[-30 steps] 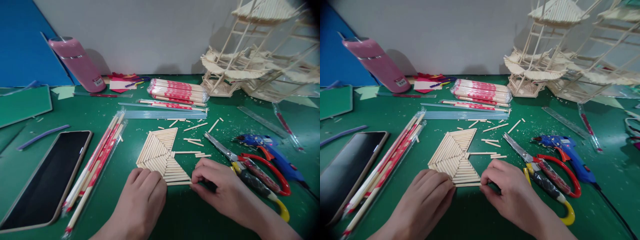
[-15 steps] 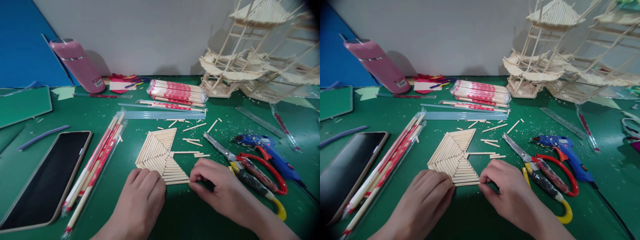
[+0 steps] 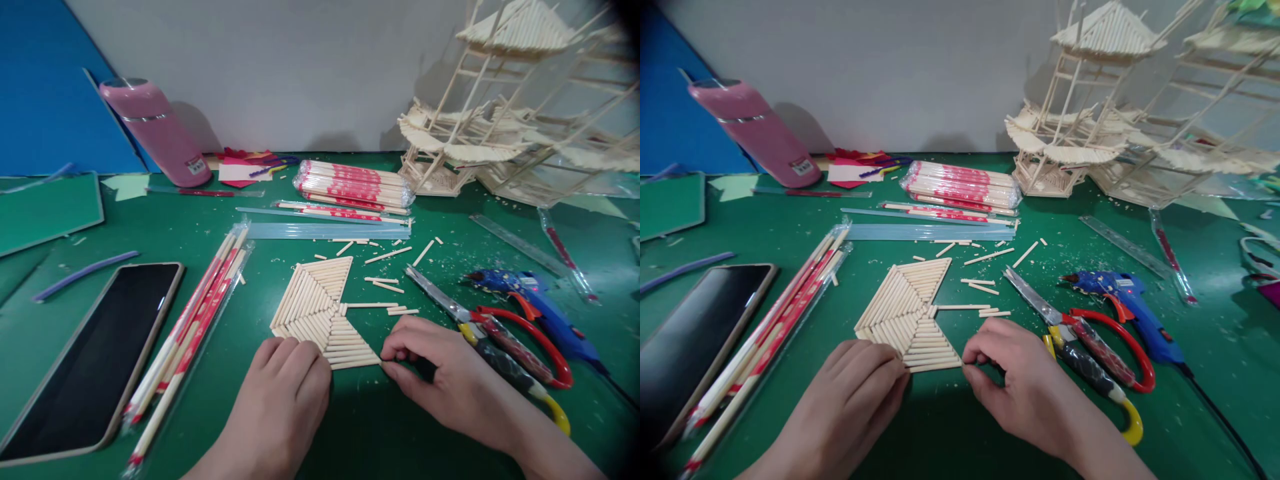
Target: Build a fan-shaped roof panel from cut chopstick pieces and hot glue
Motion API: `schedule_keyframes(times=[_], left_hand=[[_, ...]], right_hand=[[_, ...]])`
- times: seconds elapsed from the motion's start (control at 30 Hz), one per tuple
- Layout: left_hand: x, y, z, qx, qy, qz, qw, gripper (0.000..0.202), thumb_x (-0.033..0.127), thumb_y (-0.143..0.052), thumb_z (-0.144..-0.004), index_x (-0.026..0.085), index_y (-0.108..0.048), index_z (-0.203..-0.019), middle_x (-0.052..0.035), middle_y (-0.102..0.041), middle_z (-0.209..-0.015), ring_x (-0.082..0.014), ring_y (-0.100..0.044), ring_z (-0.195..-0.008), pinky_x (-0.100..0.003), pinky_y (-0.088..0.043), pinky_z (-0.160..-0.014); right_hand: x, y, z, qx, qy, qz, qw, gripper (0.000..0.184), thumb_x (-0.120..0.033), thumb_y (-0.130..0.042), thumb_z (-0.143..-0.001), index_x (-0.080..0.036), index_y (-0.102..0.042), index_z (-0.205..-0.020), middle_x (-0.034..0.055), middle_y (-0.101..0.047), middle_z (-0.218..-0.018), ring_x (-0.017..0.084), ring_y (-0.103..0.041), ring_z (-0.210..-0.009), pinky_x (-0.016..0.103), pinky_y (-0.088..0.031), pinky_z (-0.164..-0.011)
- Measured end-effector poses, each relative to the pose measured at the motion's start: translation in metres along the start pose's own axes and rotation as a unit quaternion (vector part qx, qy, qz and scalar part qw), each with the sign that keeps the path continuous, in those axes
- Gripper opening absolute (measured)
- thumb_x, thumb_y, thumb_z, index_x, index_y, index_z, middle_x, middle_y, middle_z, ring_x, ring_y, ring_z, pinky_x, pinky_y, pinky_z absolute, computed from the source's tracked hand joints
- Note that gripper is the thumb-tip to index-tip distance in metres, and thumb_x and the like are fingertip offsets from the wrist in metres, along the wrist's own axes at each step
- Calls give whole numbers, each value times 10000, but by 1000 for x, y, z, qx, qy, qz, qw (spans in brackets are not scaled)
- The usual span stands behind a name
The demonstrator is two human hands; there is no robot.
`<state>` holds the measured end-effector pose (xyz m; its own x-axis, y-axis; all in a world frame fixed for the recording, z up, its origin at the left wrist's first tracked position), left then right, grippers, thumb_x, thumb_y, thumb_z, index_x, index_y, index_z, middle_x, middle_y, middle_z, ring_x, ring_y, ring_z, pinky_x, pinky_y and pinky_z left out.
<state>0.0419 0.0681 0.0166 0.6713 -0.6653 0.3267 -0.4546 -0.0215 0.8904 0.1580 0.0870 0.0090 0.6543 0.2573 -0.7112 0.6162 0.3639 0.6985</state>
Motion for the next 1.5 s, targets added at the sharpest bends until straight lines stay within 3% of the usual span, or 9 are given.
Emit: schedule_keyframes(times=[0.63,1.03,1.27,1.5], left_hand=[[-2,-4,0,-14,5,24,1000,171,96,-400,-860,163,-521,-760,-18,-516,-693,-161,-428,-634,-305,-315,-594],[-6,-7,4,-26,17,36,999,152,108,-398,-864,170,-511,-783,-15,-519,-732,-161,-435,-657,-311,-319,-615],[-3,-6,1,-17,8,13,1000,161,91,-408,-845,158,-520,-752,-24,-523,-698,-166,-439,-631,-315,-344,-590],[-8,2,1,0,43,27,999,144,85,-422,-830,157,-520,-753,-28,-528,-719,-164,-473,-661,-308,-393,-590]], right_hand=[[8,-8,0,-14,-1,3,1000,132,-125,-452,-832,-196,-534,-756,3,-518,-745,119,-481,-688,253,-368,-595],[10,5,-1,9,-36,-47,998,127,-179,-445,-863,-204,-563,-822,8,-515,-765,107,-473,-671,224,-392,-589],[4,-4,0,23,14,-9,1000,50,-190,-512,-827,-198,-558,-811,8,-524,-743,116,-481,-673,233,-387,-584],[5,-11,3,34,40,32,998,117,-204,-480,-853,-207,-542,-754,0,-522,-714,121,-482,-661,255,-349,-573]])
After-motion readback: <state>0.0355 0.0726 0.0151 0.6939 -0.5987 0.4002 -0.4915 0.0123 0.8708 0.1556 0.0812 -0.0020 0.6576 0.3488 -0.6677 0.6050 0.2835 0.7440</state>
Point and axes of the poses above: each hand's wrist, its own z-axis away from the middle knuckle, its own y-axis out of the back of the hand, x = y × z, the point moved 10 cm from there along -z, towards the middle knuckle
